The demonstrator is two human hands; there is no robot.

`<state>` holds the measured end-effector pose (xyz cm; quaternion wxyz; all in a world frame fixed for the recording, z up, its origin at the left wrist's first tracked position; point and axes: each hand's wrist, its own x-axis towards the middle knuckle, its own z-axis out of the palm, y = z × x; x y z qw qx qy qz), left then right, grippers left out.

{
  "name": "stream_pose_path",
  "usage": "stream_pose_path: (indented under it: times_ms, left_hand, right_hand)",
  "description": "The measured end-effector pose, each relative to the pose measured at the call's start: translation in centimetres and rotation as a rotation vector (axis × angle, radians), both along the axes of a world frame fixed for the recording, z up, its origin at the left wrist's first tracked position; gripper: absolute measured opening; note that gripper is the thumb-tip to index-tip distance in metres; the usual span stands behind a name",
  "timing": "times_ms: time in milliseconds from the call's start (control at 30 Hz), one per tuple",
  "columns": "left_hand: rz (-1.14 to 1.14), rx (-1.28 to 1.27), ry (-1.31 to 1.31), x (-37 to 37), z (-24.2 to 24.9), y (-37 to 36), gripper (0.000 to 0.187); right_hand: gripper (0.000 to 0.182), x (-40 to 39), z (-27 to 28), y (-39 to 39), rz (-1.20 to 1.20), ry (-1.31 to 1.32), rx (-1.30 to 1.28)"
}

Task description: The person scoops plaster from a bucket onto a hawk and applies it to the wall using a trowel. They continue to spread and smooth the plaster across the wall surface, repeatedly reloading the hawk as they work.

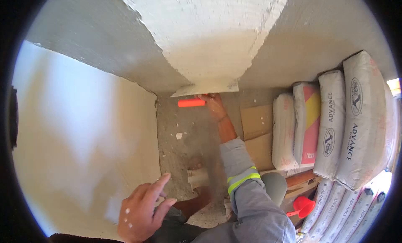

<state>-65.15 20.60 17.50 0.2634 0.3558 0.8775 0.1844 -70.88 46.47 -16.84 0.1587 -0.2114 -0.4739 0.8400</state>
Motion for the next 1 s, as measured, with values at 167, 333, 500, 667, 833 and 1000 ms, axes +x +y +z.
stream_pose_path:
  times_ms: [167, 333, 500, 667, 833, 1000]
  left_hand:
    - [0.015, -0.107, -0.097, -1.9, -6.4, 1.6, 0.040]
    - [-0.095, -0.195, -0.199, -3.2, -13.8, 4.4, 0.040]
    - [0.089, 0.017, -0.338, 1.1, -5.8, 1.5, 0.040]
    - [0.245, 0.178, -0.363, 1.4, 4.8, -3.2, 0.039]
    - [0.366, 0.163, -0.537, 3.6, 14.6, -7.5, 0.036]
    - [0.628, 0.105, -0.813, 5.3, 23.6, -9.3, 0.036]
  right_hand:
    - [0.020, -0.2, 10.4, 0.8, 0.002, 0.014, -0.016]
    - [0.024, -0.6, 31.0, -0.8, 0.027, 0.030, -0.064]
    - [0.023, -1.9, 47.3, -3.5, -0.061, 0.124, -0.083]
    - [0.024, -2.2, 61.4, -3.5, -0.100, 0.248, -0.035]
    - [0.024, -1.6, 78.1, -2.5, -0.088, 0.321, 0.089]
    - [0.030, -1.8, 95.1, -1.1, -0.133, 0.409, 0.385]
